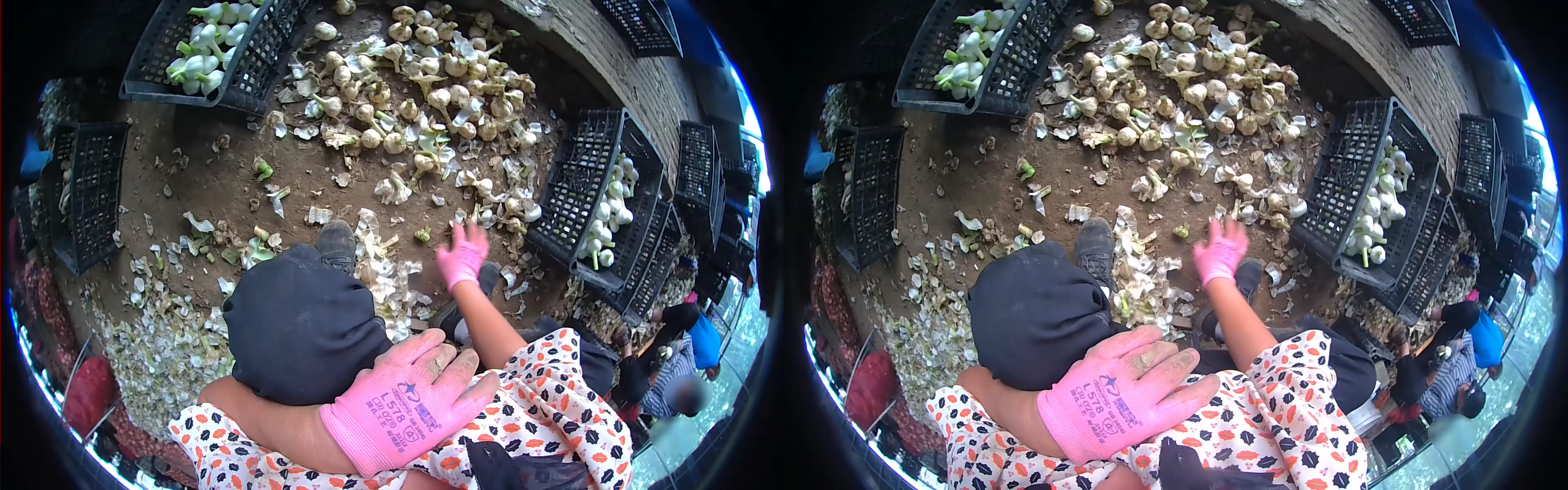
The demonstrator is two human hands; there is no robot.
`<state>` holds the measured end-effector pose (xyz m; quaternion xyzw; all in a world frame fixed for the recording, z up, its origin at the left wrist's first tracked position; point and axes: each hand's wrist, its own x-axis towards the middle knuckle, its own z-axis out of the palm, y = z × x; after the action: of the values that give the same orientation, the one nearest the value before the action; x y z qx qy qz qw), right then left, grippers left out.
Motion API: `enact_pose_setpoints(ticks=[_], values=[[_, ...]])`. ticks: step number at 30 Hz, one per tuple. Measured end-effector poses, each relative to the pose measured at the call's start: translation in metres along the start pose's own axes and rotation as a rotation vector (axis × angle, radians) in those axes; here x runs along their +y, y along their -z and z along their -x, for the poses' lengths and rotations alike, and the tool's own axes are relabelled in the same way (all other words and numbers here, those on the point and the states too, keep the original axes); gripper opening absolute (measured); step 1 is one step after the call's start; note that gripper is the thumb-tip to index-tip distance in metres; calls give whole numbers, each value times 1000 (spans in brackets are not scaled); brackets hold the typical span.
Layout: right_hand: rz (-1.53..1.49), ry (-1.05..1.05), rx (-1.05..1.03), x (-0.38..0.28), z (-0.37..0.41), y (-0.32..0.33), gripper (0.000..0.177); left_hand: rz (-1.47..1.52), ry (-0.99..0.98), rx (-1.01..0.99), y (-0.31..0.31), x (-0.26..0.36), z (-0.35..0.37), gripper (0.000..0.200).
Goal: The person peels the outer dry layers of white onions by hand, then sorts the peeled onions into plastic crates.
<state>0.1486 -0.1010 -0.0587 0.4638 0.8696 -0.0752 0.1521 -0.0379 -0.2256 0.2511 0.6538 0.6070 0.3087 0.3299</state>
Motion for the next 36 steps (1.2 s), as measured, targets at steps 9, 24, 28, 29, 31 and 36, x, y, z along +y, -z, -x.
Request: enact_pose_setpoints(ticks=[9, 24, 28, 29, 31, 36], values=[[-727, -306, -290, 46, -115, 8, 51, 18, -1, 20, 1, -3, 1, 37], [409, 848, -154, -107, -225, 65, 59, -46, 75, 65, 1, -12, -3, 41], [221, 952, 126, -43, -211, 21, 46, -38, 73, 77, 1, -14, -2, 40], [123, 1007, 229, -27, -208, 12, 41, -43, 63, 70, 4, -16, -1, 40], [85, 862, 190, -2, -195, 9, 35, -44, 51, 64, 6, -15, -1, 40], [-36, 264, 118, 24, -144, -8, 33, -27, 66, 82, 0, -12, 4, 40]])
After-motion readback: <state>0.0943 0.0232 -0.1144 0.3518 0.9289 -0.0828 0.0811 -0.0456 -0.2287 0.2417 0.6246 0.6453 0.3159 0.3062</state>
